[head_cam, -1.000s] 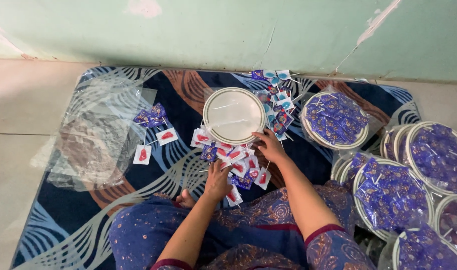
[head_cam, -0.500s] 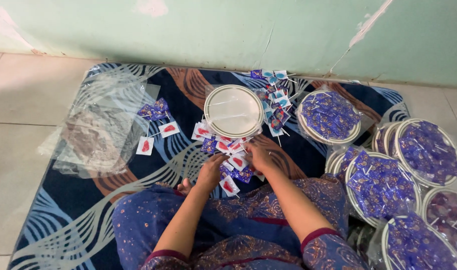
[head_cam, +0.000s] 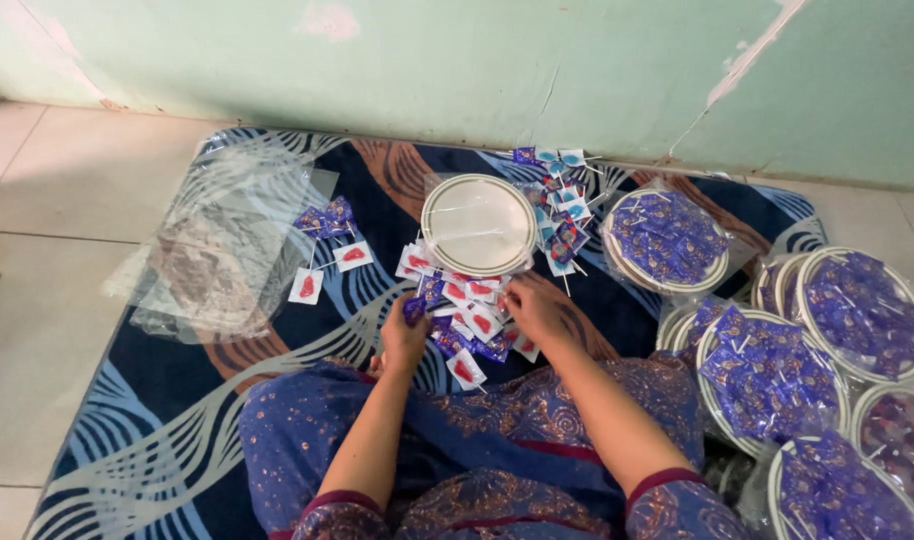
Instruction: The person places small rectangular packets onto a white plate and then slides the plate into a clear plastic bag.
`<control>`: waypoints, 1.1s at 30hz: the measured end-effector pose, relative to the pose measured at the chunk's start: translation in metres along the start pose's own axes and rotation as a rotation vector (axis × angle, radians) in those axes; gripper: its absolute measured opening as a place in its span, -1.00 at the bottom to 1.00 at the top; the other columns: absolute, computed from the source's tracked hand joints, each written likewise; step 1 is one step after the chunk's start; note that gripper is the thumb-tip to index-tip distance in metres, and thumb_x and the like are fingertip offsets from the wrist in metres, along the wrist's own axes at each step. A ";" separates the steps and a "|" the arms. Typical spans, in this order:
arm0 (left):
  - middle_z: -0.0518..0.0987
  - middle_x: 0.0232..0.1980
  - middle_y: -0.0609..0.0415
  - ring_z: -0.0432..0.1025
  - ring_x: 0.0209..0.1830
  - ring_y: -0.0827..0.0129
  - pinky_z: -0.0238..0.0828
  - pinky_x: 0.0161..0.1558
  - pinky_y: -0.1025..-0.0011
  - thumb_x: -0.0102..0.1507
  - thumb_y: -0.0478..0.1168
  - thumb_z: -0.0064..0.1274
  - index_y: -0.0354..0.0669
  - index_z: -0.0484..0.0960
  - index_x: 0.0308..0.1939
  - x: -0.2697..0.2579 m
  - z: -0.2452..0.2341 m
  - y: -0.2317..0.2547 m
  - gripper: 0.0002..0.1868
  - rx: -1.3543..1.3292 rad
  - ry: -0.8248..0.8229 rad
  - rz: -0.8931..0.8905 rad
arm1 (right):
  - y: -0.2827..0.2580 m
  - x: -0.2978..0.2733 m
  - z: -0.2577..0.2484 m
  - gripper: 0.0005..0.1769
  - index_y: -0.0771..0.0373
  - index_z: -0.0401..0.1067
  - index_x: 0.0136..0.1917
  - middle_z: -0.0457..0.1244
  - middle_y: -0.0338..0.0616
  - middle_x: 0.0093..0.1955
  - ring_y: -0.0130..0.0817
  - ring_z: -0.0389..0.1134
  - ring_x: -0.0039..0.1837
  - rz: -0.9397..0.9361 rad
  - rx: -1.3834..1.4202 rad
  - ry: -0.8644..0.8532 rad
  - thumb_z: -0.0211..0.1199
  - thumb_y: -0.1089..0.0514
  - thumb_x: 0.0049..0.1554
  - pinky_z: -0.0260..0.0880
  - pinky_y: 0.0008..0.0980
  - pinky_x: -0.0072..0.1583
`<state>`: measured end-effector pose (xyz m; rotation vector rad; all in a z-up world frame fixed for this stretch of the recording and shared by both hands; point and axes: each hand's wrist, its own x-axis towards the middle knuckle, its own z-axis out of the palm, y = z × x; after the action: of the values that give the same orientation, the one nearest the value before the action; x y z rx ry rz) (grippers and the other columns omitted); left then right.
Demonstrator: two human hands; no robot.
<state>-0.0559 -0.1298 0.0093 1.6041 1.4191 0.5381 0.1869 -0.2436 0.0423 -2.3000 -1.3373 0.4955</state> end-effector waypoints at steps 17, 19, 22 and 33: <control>0.42 -0.11 0.09 0.41 -0.11 0.02 0.39 -0.02 0.18 0.24 -0.29 0.07 0.40 0.72 0.05 0.007 0.032 -0.001 -0.58 0.057 0.224 0.497 | -0.014 0.025 -0.001 -0.40 0.20 0.22 0.52 0.21 0.25 0.39 0.12 0.26 0.38 0.043 0.232 0.141 0.16 0.17 0.23 0.30 0.02 0.36; 0.40 -0.12 0.11 0.40 -0.13 0.05 0.39 -0.02 0.22 0.26 -0.28 0.05 0.41 0.72 0.07 0.009 0.032 0.004 -0.59 0.088 0.195 0.546 | -0.021 0.024 -0.004 -0.25 0.27 0.05 0.63 0.03 0.33 0.57 0.20 0.06 0.57 0.001 0.139 0.037 0.14 0.18 0.22 0.08 0.13 0.53; 0.43 -0.15 0.08 0.39 -0.16 0.06 0.40 -0.05 0.22 0.29 -0.25 0.04 0.30 0.75 0.01 0.011 0.040 0.007 -0.68 0.148 0.219 0.635 | -0.010 0.026 0.002 -0.32 0.13 0.22 0.57 0.11 0.22 0.54 0.20 0.08 0.55 -0.042 0.140 0.107 0.19 0.23 0.19 0.10 0.08 0.52; 0.35 -0.09 0.16 0.32 -0.10 0.20 0.29 -0.08 0.32 0.27 -0.32 -0.14 0.33 0.70 0.09 0.006 0.036 0.019 -0.54 0.340 0.307 0.917 | -0.013 0.008 0.008 -0.77 0.35 0.53 0.06 0.40 0.08 -0.30 -0.28 0.47 -0.37 0.139 1.176 -0.302 0.38 0.34 0.09 0.50 -0.50 -0.40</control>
<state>-0.0150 -0.1353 0.0061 2.5273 0.9329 1.1456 0.1775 -0.2298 0.0417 -1.3383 -0.6453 1.2863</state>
